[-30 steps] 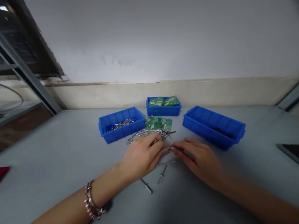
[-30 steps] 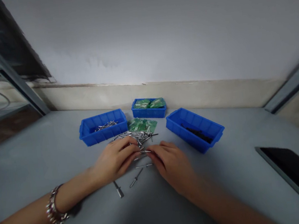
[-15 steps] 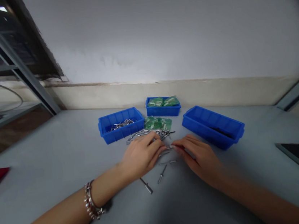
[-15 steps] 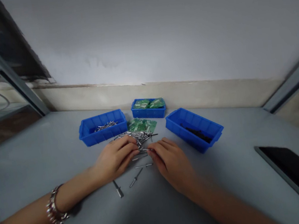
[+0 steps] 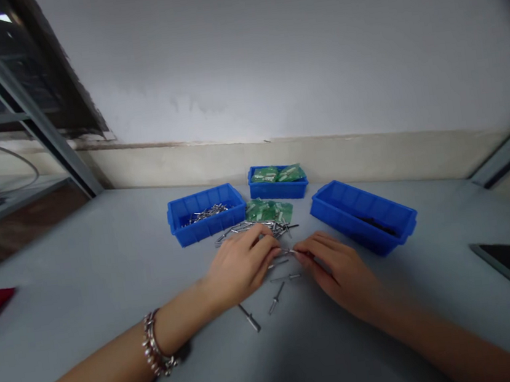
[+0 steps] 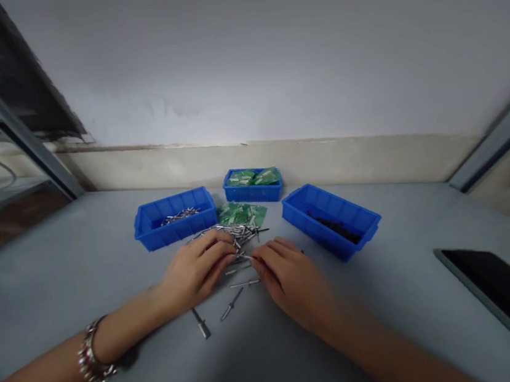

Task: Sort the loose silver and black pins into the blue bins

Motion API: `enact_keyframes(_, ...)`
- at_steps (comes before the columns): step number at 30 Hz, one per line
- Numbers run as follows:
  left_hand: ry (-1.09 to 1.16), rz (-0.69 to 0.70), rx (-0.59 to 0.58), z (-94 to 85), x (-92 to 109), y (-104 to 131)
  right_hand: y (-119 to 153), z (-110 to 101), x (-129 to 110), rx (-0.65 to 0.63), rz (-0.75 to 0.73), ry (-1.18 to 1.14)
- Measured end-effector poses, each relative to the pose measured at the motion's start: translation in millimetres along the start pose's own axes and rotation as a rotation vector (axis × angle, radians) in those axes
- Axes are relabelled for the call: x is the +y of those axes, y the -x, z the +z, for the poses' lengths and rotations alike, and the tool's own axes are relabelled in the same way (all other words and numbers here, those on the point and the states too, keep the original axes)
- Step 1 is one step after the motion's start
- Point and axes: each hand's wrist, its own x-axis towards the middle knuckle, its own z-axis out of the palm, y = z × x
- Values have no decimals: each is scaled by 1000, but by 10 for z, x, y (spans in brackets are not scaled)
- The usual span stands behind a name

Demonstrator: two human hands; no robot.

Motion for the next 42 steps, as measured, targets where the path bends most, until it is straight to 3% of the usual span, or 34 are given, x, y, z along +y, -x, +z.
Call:
enact_keyframes(4, 9, 9, 1, -2, 3, -6, -4, 1, 1, -49, 18, 25)
enact_keyframes(12, 3, 5, -114, 19, -29, 9, -13, -54, -9, 35, 12, 21)
enact_keyframes(20, 34, 17, -80, 1, -9, 1, 0, -11, -3, -148, 70, 58)
enact_keyframes(29, -16, -57, -70, 18, -21, 5, -29, -49, 1, -57, 39, 45)
enact_keyframes(34, -52, -31, -30, 8, -18, 4, -20, -42, 9, -39, 45, 48)
enact_keyframes(42, -36, -37, 23, 12, -11, 15, 0, -35, 8, -87, 47, 49)
